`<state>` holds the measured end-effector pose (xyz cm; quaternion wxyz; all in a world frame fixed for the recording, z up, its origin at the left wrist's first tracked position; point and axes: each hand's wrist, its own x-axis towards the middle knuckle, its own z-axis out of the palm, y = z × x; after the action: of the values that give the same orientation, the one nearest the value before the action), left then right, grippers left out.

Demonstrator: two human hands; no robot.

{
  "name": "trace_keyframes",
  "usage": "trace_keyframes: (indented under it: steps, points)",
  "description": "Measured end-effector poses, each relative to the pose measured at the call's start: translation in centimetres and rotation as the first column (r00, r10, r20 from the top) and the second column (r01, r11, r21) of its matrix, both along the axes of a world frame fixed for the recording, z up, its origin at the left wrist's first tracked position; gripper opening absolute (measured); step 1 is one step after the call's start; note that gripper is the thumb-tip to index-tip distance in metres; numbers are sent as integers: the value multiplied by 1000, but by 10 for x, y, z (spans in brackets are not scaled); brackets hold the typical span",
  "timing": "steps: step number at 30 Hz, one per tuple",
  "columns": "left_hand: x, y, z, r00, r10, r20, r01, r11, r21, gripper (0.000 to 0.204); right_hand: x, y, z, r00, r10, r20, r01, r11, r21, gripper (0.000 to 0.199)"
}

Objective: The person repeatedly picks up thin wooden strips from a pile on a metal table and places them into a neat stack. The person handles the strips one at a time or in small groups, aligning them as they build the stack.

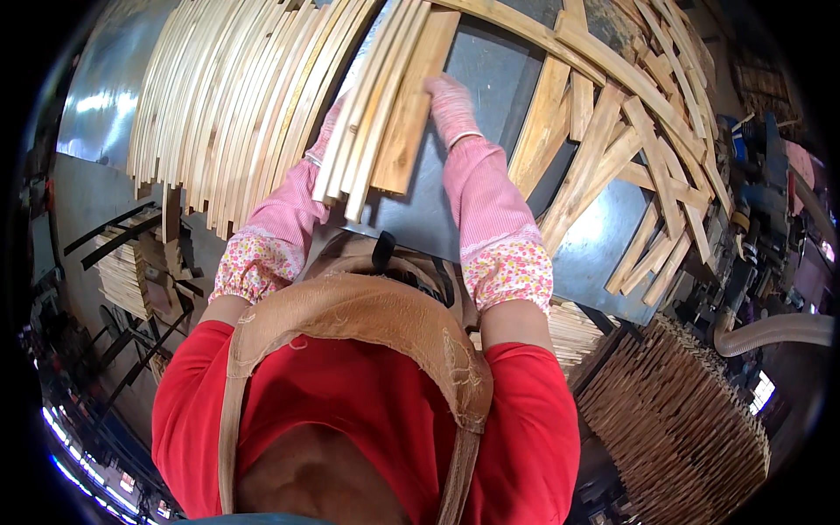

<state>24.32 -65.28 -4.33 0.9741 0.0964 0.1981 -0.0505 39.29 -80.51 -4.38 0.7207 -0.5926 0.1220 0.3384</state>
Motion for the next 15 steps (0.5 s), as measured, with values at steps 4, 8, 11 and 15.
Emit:
trace_keyframes:
  steps: [4,8,11,15]
  points:
    - [7,0,12,984,-64,164,100,969,-224,52,-4,-14,9,983,-153,-102,174,955,240,37]
    - [3,-1,24,982,-68,174,108,967,-232,51,-21,15,-27,979,-177,-97,199,929,312,47]
    - [-2,0,25,989,-62,133,89,975,-206,51,-9,24,-1,993,119,-6,-119,992,-33,50]
    - [2,5,35,998,-68,14,69,990,-122,51,-12,29,-25,995,-25,97,36,993,-110,57]
